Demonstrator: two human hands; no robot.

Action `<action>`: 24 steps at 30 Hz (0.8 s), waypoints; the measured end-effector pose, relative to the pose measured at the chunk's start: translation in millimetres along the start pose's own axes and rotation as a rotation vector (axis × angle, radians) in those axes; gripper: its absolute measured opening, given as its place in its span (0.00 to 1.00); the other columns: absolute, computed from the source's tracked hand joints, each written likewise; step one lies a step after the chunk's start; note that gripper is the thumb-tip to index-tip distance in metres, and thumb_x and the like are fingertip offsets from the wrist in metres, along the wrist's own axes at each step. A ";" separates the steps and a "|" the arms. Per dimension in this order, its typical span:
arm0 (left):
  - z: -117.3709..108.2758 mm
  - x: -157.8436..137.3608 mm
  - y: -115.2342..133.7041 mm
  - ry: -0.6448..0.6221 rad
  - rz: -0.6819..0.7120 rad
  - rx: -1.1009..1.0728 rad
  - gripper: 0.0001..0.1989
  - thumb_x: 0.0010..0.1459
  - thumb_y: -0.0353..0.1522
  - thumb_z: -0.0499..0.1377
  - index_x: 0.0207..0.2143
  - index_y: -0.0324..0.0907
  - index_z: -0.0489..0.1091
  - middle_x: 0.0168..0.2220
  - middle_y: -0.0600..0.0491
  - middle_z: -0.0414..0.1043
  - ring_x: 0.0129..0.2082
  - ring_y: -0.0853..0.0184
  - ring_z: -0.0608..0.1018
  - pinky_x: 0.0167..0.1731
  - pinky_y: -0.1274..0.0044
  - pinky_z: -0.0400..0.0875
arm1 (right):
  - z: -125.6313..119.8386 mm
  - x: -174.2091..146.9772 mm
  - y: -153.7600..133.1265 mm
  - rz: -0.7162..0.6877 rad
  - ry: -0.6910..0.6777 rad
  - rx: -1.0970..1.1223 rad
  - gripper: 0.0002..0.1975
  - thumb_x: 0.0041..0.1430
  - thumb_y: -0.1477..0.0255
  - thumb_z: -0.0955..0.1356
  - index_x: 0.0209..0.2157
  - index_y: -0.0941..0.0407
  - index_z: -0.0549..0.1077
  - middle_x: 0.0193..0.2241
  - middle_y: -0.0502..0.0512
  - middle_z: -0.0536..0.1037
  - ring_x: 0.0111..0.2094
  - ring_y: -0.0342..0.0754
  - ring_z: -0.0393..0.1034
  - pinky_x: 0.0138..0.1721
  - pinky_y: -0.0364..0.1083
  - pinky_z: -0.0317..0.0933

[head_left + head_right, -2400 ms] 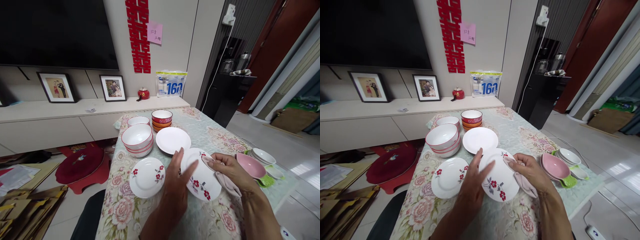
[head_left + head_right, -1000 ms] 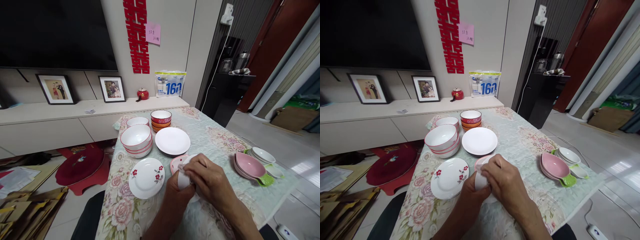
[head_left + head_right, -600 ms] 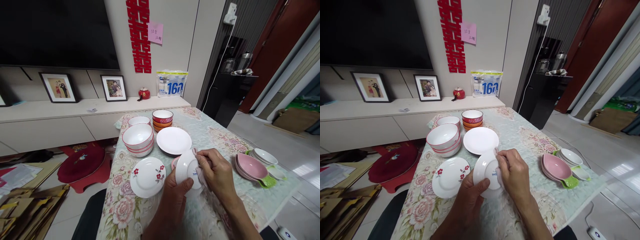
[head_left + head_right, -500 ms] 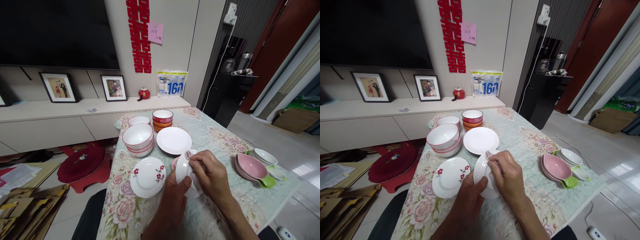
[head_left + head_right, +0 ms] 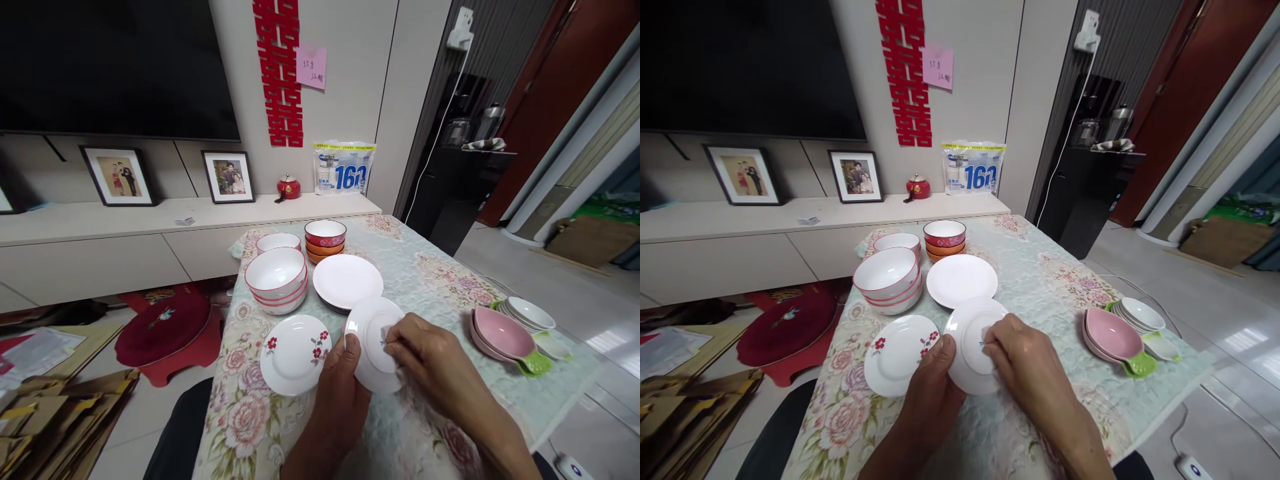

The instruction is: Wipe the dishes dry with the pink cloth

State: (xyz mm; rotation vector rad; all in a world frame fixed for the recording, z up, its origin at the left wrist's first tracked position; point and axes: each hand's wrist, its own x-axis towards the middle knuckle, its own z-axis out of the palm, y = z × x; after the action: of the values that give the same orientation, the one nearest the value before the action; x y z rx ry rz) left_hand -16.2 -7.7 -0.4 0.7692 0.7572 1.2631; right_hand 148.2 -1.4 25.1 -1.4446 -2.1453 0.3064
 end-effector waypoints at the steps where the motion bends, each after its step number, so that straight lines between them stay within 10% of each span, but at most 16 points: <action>1: 2.2 -0.4 -0.9 -0.029 -0.031 -0.055 0.19 0.59 0.46 0.60 0.39 0.41 0.80 0.38 0.44 0.81 0.41 0.58 0.78 0.43 0.72 0.72 | 2.9 0.9 -3.4 -0.047 0.004 0.034 0.06 0.65 0.74 0.64 0.32 0.54 0.70 0.32 0.50 0.73 0.32 0.45 0.70 0.33 0.44 0.61; 5: 8.2 -1.3 -8.4 -0.099 -0.134 -0.192 0.23 0.57 0.47 0.62 0.47 0.39 0.77 0.39 0.44 0.81 0.43 0.55 0.79 0.44 0.69 0.73 | 13.2 7.6 -5.9 -0.163 0.184 0.082 0.07 0.67 0.73 0.63 0.38 0.54 0.73 0.34 0.54 0.75 0.36 0.46 0.71 0.37 0.45 0.63; 9: 8.5 -0.5 -17.6 -0.124 -0.174 -0.254 0.21 0.57 0.41 0.64 0.49 0.39 0.76 0.43 0.43 0.81 0.47 0.54 0.78 0.47 0.69 0.72 | 13.5 13.0 14.1 0.018 0.354 0.067 0.08 0.66 0.69 0.64 0.37 0.55 0.75 0.33 0.54 0.76 0.36 0.48 0.71 0.38 0.46 0.63; 15: 3.6 6.5 -21.7 0.023 -0.122 -0.428 0.22 0.53 0.40 0.67 0.48 0.38 0.76 0.44 0.42 0.81 0.49 0.53 0.79 0.50 0.65 0.73 | 11.4 14.9 30.4 0.268 0.336 0.167 0.13 0.63 0.61 0.66 0.30 0.55 0.73 0.23 0.48 0.75 0.23 0.44 0.67 0.24 0.42 0.57; 24: -4.6 13.1 -6.4 0.230 0.068 -0.432 0.23 0.57 0.36 0.64 0.55 0.41 0.71 0.48 0.46 0.80 0.52 0.56 0.78 0.53 0.70 0.72 | 33.3 10.7 -1.7 0.198 0.285 0.169 0.11 0.65 0.64 0.65 0.29 0.54 0.68 0.24 0.47 0.74 0.24 0.43 0.66 0.27 0.42 0.58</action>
State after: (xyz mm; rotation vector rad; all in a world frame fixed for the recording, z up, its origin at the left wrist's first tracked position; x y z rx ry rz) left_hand -14.8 4.7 -9.2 0.3040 0.6124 1.5277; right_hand 125.7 11.1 1.4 -1.5054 -1.7137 0.3236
